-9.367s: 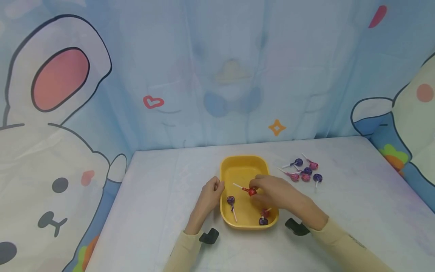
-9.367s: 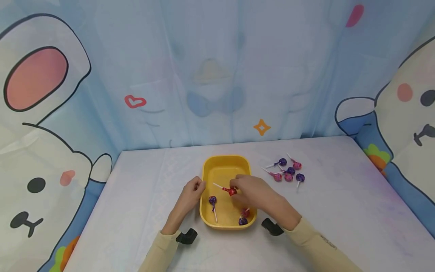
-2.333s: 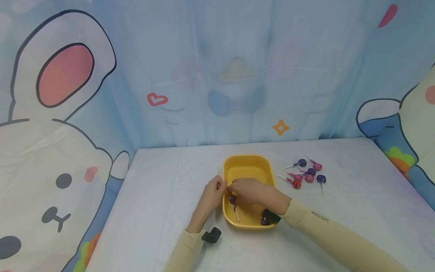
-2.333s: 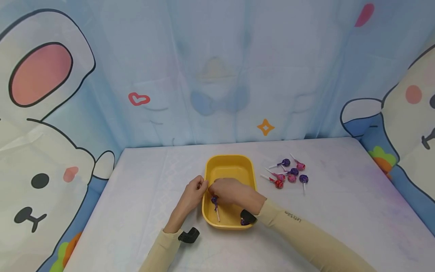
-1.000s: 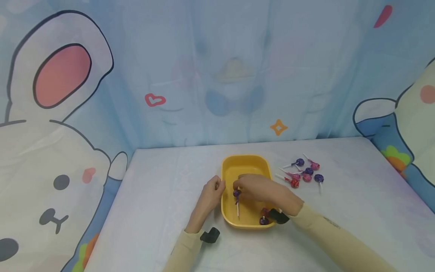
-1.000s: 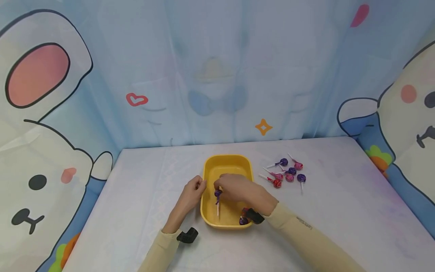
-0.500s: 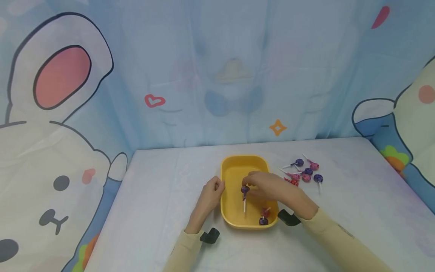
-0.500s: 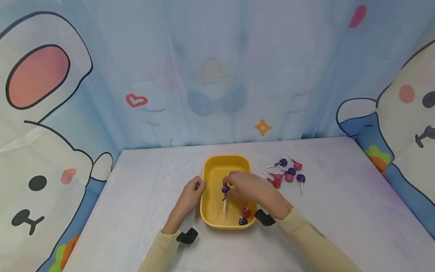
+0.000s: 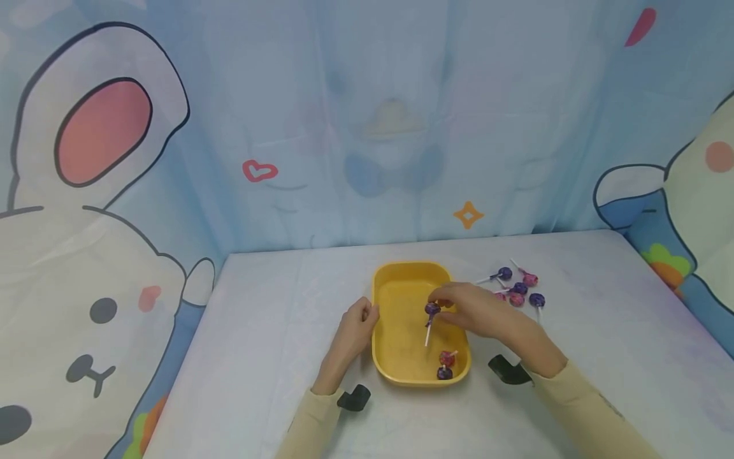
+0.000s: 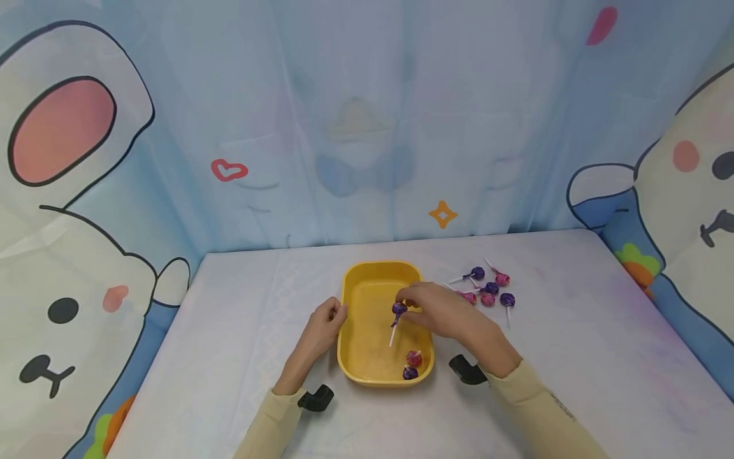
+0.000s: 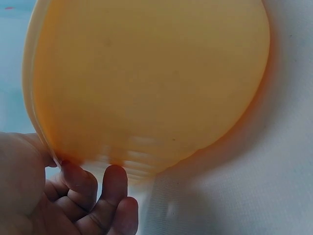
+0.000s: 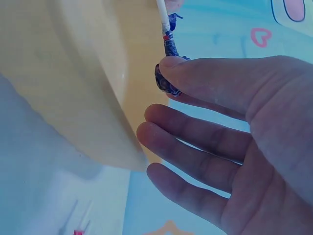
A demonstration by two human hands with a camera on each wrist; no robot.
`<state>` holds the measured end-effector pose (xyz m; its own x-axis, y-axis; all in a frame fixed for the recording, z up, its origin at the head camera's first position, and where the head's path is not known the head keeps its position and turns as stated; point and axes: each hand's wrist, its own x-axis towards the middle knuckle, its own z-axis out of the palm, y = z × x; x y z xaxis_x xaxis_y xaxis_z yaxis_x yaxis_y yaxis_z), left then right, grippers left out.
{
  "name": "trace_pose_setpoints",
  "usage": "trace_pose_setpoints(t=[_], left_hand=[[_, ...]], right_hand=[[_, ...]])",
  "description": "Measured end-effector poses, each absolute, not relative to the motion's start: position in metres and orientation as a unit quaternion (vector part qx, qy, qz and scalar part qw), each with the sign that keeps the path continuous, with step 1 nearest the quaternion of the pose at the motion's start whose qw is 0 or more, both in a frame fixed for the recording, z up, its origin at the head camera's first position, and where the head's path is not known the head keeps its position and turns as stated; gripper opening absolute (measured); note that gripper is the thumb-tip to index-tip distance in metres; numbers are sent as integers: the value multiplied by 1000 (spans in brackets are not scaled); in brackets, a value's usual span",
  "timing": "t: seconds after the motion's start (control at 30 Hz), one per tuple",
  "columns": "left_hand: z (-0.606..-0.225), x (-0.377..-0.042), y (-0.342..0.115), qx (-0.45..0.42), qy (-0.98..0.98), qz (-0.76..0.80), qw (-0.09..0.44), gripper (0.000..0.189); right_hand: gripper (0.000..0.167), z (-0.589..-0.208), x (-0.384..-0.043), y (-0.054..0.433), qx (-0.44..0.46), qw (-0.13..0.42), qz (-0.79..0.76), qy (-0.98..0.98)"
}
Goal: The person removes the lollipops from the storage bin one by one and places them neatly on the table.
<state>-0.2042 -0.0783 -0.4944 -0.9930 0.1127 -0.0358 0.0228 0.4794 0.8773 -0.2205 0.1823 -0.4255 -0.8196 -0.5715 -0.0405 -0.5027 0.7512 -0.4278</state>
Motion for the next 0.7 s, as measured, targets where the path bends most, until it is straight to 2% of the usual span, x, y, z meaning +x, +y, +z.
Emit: trace_pose_setpoints(t=[0.7], left_hand=[[-493, -203, -78, 41, 860, 507, 39, 27]], right_hand=[[33, -424, -214, 237, -217, 42, -237, 946]])
